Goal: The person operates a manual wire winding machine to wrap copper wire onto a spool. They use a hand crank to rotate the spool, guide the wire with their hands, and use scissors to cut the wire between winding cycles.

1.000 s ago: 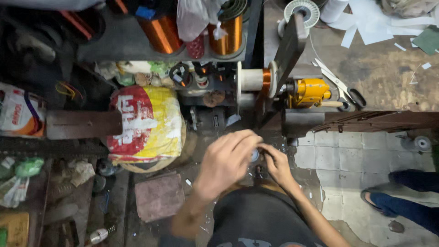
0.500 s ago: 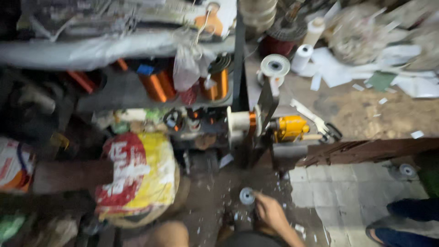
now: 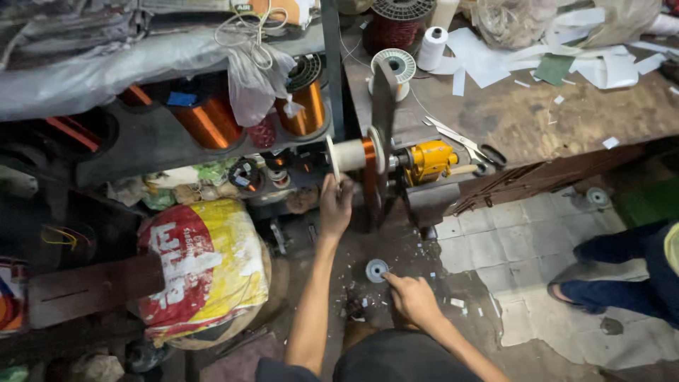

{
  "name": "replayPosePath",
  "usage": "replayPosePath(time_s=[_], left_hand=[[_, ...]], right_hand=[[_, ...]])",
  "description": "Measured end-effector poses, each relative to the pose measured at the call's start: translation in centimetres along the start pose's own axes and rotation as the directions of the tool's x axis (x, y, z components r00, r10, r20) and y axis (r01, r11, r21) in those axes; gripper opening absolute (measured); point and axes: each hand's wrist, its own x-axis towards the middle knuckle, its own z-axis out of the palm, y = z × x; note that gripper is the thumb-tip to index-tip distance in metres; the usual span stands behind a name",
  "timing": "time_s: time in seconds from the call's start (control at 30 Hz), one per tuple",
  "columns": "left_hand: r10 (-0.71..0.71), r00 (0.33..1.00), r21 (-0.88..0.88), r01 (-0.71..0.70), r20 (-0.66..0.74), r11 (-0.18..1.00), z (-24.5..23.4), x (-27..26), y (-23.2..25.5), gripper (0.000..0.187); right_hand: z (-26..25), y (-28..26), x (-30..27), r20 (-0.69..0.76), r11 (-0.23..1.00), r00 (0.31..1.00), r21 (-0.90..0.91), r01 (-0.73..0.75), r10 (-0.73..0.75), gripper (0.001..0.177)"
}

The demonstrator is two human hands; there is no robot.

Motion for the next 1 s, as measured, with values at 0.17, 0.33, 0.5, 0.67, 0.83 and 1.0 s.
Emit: replayPosePath(time_s=[0.17,0.33,0.5,0.67,0.83,1.0], left_hand=[[0.193,0.981,-0.110,-0.187,0.039,0.976,-1.3,-1.9,2.3,0.030],[-0.073,0.961,-0.239,0.139,0.266,0.961,-2.1,0.3,5.2,0.036],[-0.138,0.926,-0.205,0.220,0.351,0.954,-2.6,1.4,7.0,0.033],[-0.184,0.937,-0.173,0.242,0.297,0.955,-2.4,0.8,8.3,0.027],[-0.296,0.920,-0.100,0.330,0.258,0.939,-2.1,-0.2,8.0,0.024],[-0.433,0.874,-0.126,0.466,0.222,0.876,-2.2,-0.7,7.0,0.023]], right_hand=[[-0.3,-1.0,0.8,-0.029,0.995,0.996,0.049,0.082,-0.081,0.041],[0.8,-0.1,1.3,0.007,0.992,0.993,0.057,0.115,-0.115,0.039],[5.0,4.0,1.9,0.127,0.984,0.976,-0.006,0.181,-0.178,0.031],[8.6,9.8,4.8,0.350,0.981,0.917,0.024,0.194,-0.190,0.037],[4.8,14.8,5.6,0.436,0.981,0.884,0.165,0.104,-0.167,0.040],[-12.9,24.3,6.0,0.505,0.957,0.845,0.111,-0.268,0.178,0.036]])
